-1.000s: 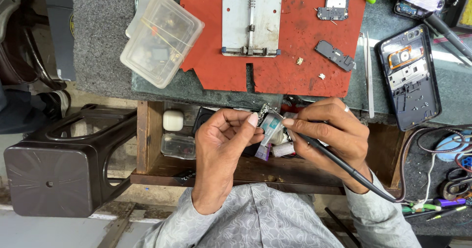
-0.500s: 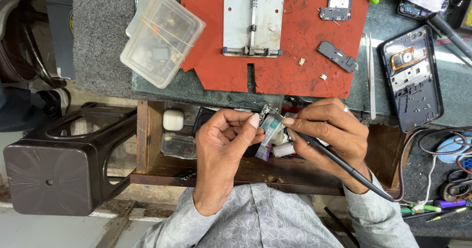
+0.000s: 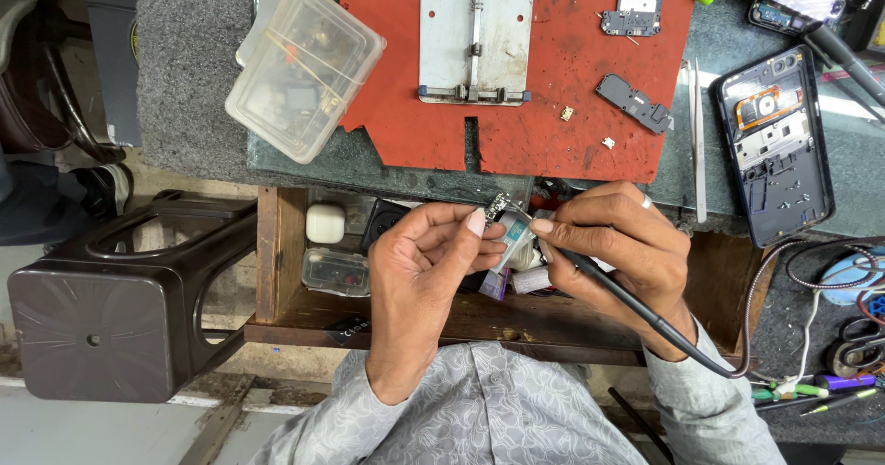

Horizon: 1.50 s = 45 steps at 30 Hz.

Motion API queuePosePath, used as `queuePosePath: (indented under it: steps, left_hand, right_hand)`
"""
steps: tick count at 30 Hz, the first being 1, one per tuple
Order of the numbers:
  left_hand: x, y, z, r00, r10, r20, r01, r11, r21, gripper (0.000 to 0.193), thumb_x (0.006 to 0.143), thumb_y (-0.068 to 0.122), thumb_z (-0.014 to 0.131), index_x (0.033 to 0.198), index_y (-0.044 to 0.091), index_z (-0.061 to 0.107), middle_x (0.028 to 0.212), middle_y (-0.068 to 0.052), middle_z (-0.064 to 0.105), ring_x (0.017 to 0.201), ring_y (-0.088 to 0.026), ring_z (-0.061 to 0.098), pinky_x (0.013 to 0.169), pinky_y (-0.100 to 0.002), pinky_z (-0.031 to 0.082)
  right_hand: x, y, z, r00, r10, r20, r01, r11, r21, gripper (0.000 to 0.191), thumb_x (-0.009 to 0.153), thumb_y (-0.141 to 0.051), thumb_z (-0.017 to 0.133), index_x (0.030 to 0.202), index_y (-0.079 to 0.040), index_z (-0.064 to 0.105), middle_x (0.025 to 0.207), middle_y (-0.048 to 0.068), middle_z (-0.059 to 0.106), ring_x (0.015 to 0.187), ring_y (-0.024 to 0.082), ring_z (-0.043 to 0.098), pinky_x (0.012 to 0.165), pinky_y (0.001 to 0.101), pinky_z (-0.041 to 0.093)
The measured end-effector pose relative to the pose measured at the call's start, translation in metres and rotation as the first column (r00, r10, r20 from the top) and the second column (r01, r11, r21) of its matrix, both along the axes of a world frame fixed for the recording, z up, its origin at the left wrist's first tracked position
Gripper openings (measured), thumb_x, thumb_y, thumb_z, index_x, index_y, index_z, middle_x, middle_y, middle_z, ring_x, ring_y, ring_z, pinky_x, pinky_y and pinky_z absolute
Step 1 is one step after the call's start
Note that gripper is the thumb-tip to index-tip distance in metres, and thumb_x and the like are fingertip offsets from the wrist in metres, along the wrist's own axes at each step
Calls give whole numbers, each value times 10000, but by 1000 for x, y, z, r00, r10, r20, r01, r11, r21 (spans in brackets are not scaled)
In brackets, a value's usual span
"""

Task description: The person opens a small plastic container, selects a tiny electronic component, and uses a soldering iron to apply heat to the component and a small circuit board. The person handles the component and board with fingers and the soldering iron, working at a cluttered electronics repair bench.

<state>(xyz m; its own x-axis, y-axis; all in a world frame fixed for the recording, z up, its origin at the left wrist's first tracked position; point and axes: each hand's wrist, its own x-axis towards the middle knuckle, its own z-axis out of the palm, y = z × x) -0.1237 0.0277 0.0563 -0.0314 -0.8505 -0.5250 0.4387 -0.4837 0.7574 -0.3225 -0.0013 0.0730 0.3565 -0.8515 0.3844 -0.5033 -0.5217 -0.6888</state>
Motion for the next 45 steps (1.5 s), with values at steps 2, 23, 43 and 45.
queuePosePath:
  steps: [2, 23, 43, 45]
  left_hand:
    - [0, 0, 0, 1000, -1, 12, 1, 1000, -11, 231, 984, 127, 668, 1102, -71, 690, 968, -170, 784, 837, -183, 774, 801, -323, 667]
    - [-1, -2, 0, 999, -28, -21, 28, 999, -18, 133, 976, 84, 681, 1013, -43, 675, 893, -123, 756, 788, -153, 751, 745, -302, 658]
    - [1, -3, 2, 999, -40, -17, 39, 999, -14, 141, 981, 95, 675, 995, -45, 668, 886, -124, 758, 791, -158, 757, 743, -301, 661]
    - [2, -3, 2, 999, -44, -16, 43, 999, -19, 142, 980, 95, 674, 996, -46, 672, 889, -124, 762, 794, -159, 760, 746, -302, 662]
  right_hand:
    - [0, 0, 0, 1000, -2, 1, 2, 1000, -3, 287, 734, 72, 832, 995, -29, 766, 906, 76, 690, 844, 212, 686, 756, 328, 544]
    - [-1, 1, 0, 1000, 3, -10, -3, 1000, -13, 290, 729, 70, 823, 999, -19, 762, 922, 87, 696, 853, 224, 683, 755, 332, 544]
    - [-1, 1, 0, 1000, 4, -5, -4, 1000, 10, 329, 728, 47, 821, 1043, -35, 769, 940, 81, 709, 883, 221, 688, 778, 327, 552]
    - [0, 1, 0, 1000, 1, -7, -1, 1000, 13, 325, 732, 50, 822, 1041, -34, 769, 943, 82, 709, 887, 221, 690, 781, 326, 553]
